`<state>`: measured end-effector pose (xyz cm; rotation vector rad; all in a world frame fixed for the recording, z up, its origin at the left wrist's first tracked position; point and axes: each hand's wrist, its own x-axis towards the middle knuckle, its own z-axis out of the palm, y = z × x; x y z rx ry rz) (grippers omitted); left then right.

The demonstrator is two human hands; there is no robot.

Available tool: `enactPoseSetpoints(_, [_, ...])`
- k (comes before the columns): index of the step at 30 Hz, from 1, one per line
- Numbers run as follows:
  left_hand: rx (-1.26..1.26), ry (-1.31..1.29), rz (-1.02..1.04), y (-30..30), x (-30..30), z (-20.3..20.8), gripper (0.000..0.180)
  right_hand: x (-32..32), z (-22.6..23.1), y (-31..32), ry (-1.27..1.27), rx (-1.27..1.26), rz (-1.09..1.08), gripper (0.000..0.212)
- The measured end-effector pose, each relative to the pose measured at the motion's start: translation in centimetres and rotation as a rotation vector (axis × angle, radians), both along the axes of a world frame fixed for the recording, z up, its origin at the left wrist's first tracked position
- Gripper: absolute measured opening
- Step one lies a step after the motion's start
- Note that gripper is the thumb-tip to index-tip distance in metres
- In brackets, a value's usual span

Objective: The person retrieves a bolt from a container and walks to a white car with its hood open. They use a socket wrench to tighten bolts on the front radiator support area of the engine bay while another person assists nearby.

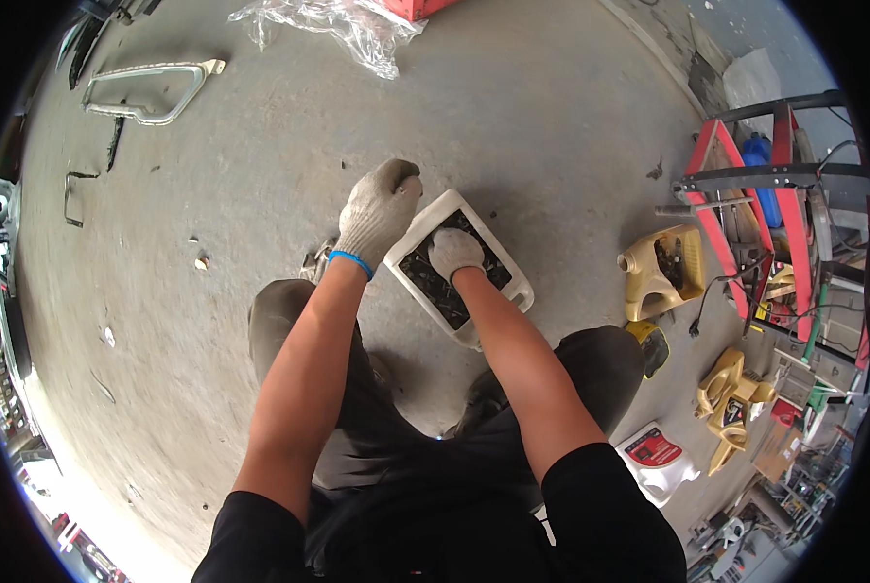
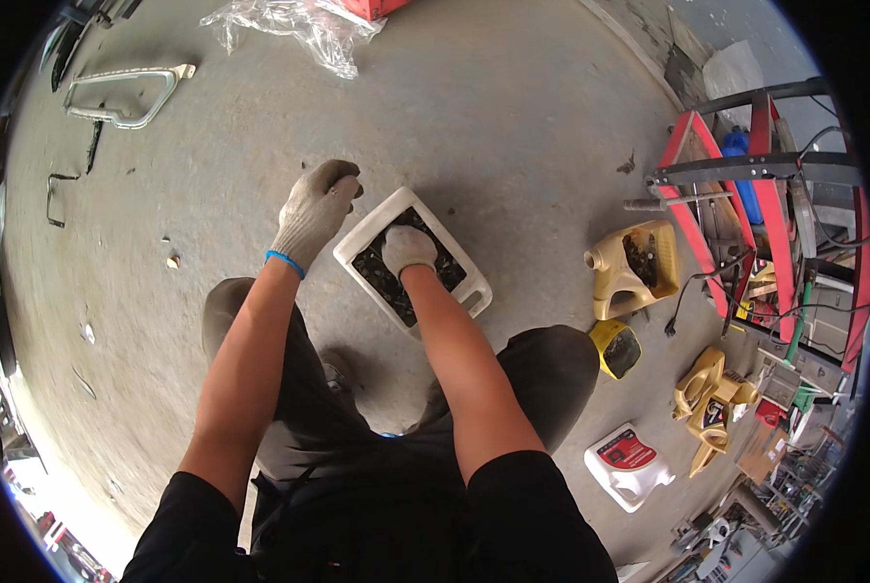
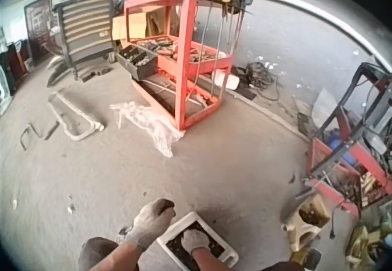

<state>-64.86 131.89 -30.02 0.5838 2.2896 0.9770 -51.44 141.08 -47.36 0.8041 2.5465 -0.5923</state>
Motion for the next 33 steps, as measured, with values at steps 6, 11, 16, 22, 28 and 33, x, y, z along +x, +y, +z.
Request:
enactPoseSetpoints(6, [0.015, -0.007, 0.005, -0.2, -0.9, -0.6, 0.041, 0.6, 4.0, 2.8, 0.021, -0.082, 0.078, 0.029])
enactPoseSetpoints(11, [0.013, -0.066, 0.013, 0.7, -0.5, -0.4, 0.040, 0.6, 9.9, 6.4, 0.020, -0.132, 0.100, 0.034])
enactPoseSetpoints(16, [-0.014, -0.010, -0.205, 1.0, 0.0, -1.5, 0.043, 0.4, 16.9, 8.4, 0.154, -0.371, -0.262, 0.036])
enactPoseSetpoints(22, [-0.090, 0.062, -0.427, 2.0, 1.7, 1.2, 0.048, -0.3, 19.1, 6.5, 0.383, -0.588, -0.319, 0.036])
enactPoseSetpoints(28, [-0.094, 0.106, -0.381, 2.0, 1.6, 0.9, 0.043, -0.8, 16.9, 6.5, 0.404, -0.646, -0.371, 0.035])
enactPoseSetpoints(33, [-0.094, 0.102, -0.204, 2.4, 1.1, 0.6, 0.047, 1.0, 9.9, 6.2, 0.242, -0.249, -0.003, 0.035])
